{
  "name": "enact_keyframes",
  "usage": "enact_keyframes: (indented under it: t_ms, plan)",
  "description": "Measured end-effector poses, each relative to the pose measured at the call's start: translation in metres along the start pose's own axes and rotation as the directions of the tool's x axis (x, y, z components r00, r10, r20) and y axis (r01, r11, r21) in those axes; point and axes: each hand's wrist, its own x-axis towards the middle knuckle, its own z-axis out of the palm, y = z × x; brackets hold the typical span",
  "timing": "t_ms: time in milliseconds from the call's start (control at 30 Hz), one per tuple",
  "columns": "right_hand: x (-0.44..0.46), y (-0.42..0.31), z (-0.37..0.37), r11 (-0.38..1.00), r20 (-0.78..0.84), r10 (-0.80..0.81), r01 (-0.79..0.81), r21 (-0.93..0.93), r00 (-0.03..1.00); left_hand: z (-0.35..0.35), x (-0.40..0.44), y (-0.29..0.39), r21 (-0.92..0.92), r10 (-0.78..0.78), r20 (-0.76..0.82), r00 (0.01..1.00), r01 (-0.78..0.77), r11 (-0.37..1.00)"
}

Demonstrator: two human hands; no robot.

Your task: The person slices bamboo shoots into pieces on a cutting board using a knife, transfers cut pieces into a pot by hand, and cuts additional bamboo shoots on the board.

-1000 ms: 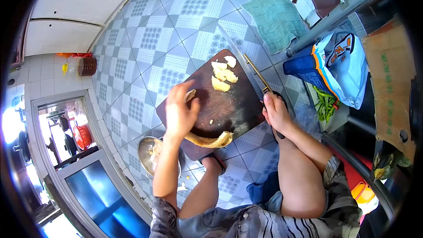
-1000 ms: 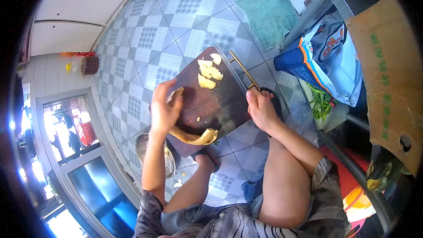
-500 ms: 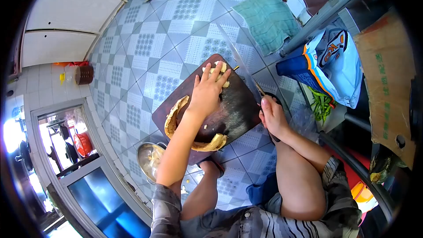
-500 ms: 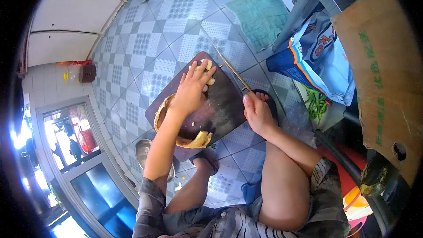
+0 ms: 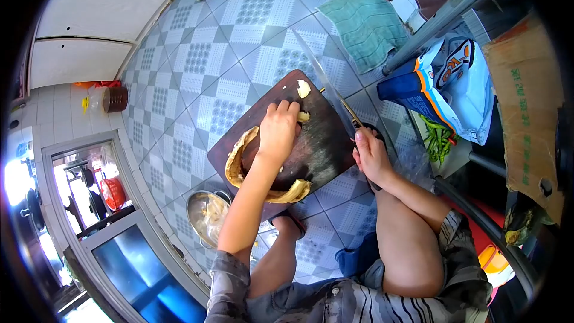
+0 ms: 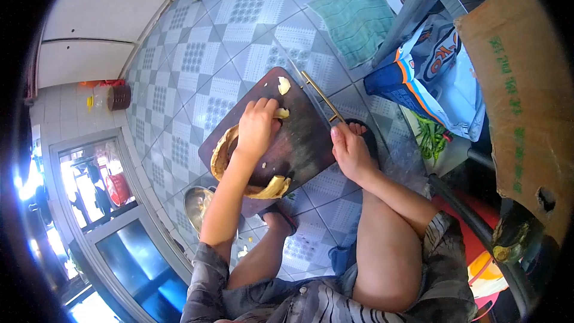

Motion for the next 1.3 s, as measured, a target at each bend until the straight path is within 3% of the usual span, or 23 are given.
enact_keyframes:
  t_ms: [133,200,233,267,333,533,600,767,867,933,1067,1133,1200,1300]
  plan:
    - [0.001,0.005,0.003,0.999,-0.038,-0.047,0.046,-0.017,0.998,0.003,0.006,-0.011,-0.096,-0.001,-0.052,0.999,-0.004,0.995]
    - [0.001,0.005,0.001,0.999,-0.040,-0.044,0.044,-0.006,0.998,0.002,0.008,-0.014,-0.377,-0.124,-0.038,0.992,0.101,0.921]
    - [-0.001,0.004,0.000,0.999,-0.032,-0.031,0.032,0.005,0.999,0.003,0.010,-0.014,-0.439,-0.223,-0.030,0.974,0.188,0.878]
    - [-0.002,0.003,0.000,1.000,-0.023,-0.019,0.019,0.017,1.000,0.004,0.013,-0.013,-0.440,-0.224,-0.023,0.974,0.192,0.877]
    - [-0.002,0.003,0.000,1.000,-0.010,0.008,-0.008,0.028,1.000,0.004,0.024,-0.008,-0.591,-0.406,0.037,0.913,0.347,0.728]
    - [-0.002,0.005,0.002,0.998,-0.015,-0.058,0.058,-0.019,0.998,0.015,0.044,0.012,-0.511,-0.508,-0.039,0.861,0.420,0.750]
    - [-0.002,0.005,0.002,0.997,-0.018,-0.075,0.075,-0.025,0.997,0.018,0.044,0.015,-0.344,-0.529,-0.081,0.845,0.474,0.811]
    - [-0.005,0.006,0.001,0.999,0.024,-0.034,0.033,0.039,0.999,0.017,0.047,0.015,-0.319,-0.540,0.003,0.842,0.512,0.797]
    - [-0.005,0.006,0.001,0.993,-0.020,-0.096,0.094,-0.068,0.995,0.018,0.047,0.017,-0.314,-0.533,0.001,0.846,0.506,0.803]
    - [-0.006,0.004,0.000,0.997,-0.002,-0.068,0.068,-0.027,0.998,0.019,0.043,0.015,-0.312,-0.523,-0.011,0.852,0.494,0.812]
    - [-0.006,0.003,-0.003,0.991,0.002,-0.130,0.130,-0.023,0.991,0.000,0.013,0.007,-0.467,-0.453,0.026,0.891,0.411,0.783]
    - [-0.008,-0.008,-0.002,0.967,0.057,0.152,-0.160,0.198,0.987,-0.024,-0.021,0.000,-0.685,-0.433,0.087,0.897,0.369,0.628]
    - [-0.008,0.001,0.002,0.934,0.113,0.160,-0.188,0.304,0.981,-0.041,-0.070,-0.008,-0.731,-0.501,-0.023,0.865,0.327,0.598]
    - [-0.011,0.006,-0.001,0.955,0.178,0.101,-0.145,0.258,0.979,-0.057,-0.147,-0.018,-0.736,-0.658,-0.116,0.744,0.380,0.560]
